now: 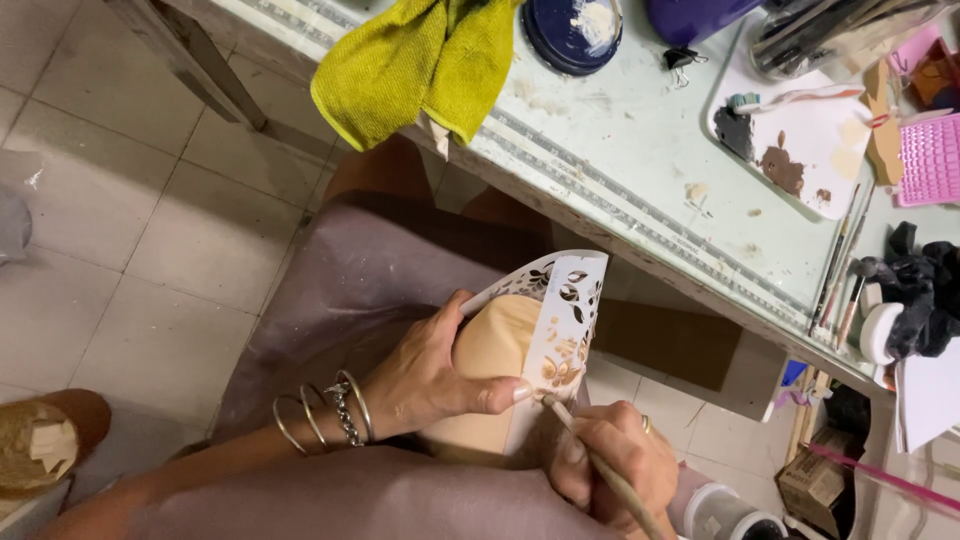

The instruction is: Decorating a gourd by applying a pattern through a stencil using a tool

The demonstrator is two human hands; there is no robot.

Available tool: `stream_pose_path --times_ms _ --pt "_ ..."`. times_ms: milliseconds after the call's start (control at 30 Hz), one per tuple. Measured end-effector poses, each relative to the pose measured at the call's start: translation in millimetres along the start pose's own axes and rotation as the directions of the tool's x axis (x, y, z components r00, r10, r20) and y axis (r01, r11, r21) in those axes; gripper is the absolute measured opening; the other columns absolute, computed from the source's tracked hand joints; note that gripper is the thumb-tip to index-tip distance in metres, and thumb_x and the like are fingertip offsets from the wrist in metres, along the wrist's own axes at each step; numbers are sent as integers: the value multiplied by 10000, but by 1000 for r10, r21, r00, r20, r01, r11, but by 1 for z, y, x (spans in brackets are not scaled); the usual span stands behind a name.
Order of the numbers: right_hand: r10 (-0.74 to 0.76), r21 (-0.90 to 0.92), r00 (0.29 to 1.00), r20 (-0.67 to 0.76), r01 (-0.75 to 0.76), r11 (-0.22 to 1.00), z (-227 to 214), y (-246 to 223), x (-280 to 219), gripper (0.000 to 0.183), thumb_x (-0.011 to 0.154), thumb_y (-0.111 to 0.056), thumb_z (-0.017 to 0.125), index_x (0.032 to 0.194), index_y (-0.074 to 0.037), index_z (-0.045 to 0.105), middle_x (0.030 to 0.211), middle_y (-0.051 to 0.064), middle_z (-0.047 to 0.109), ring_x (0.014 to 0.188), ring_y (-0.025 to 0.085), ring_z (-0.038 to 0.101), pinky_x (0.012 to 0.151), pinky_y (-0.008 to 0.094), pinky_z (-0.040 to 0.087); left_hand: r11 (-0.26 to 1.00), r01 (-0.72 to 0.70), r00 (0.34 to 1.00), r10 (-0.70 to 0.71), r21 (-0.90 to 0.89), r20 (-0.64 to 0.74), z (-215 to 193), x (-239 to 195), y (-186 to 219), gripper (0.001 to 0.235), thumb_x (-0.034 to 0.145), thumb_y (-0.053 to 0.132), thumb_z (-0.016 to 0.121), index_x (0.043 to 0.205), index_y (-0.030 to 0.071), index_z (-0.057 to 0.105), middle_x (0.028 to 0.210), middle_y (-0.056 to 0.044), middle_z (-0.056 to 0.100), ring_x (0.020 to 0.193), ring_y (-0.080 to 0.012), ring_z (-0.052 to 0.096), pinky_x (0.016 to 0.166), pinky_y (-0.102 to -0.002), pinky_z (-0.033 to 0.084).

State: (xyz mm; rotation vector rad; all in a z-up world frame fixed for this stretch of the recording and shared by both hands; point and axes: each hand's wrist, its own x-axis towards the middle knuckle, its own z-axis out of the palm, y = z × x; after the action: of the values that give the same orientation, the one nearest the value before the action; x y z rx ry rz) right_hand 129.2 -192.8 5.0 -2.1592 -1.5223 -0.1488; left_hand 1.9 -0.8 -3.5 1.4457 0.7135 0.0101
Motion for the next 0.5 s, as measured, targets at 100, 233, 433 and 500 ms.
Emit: stream_pose_path --times_ms 100,233,433,500 --pt "-168 71 809 -564 250 966 26 -32 48 143 786 -71 472 663 2 466 483 99 480 333 174 425 304 284 241 1000 -9 1000 9 -23 -8 -2 0 4 834 426 627 584 1100 146 483 947 -29 668 834 -172 639 699 -303 492" --pt "27 405 991 -134 30 914 -7 -32 35 92 827 -89 492 882 -21 461 712 141 558 537 160 507 503 226 424 998 17 1000 -17 -62 11 -2 -1 6 838 400 612 587 1090 149 486 940 -20 657 827 -165 629 689 -291 499" --pt "-102 253 987 123 68 965 -4 -6 15 128 808 -206 544 876 -114 600 842 62 650 682 141 667 552 226 505 1000 -24 1000 24 5 -11 0 -1 2 747 456 558 634 1054 141 469 904 -36 638 794 -181 610 670 -305 474" --pt "-58 102 998 -5 59 993 2 -5 11 120 763 -180 567 881 -197 564 770 -47 620 516 76 568 445 230 401 999 23 1000 -23 27 -9 0 -1 2 785 434 593 606 1059 141 460 899 -37 634 796 -192 614 659 -315 476"
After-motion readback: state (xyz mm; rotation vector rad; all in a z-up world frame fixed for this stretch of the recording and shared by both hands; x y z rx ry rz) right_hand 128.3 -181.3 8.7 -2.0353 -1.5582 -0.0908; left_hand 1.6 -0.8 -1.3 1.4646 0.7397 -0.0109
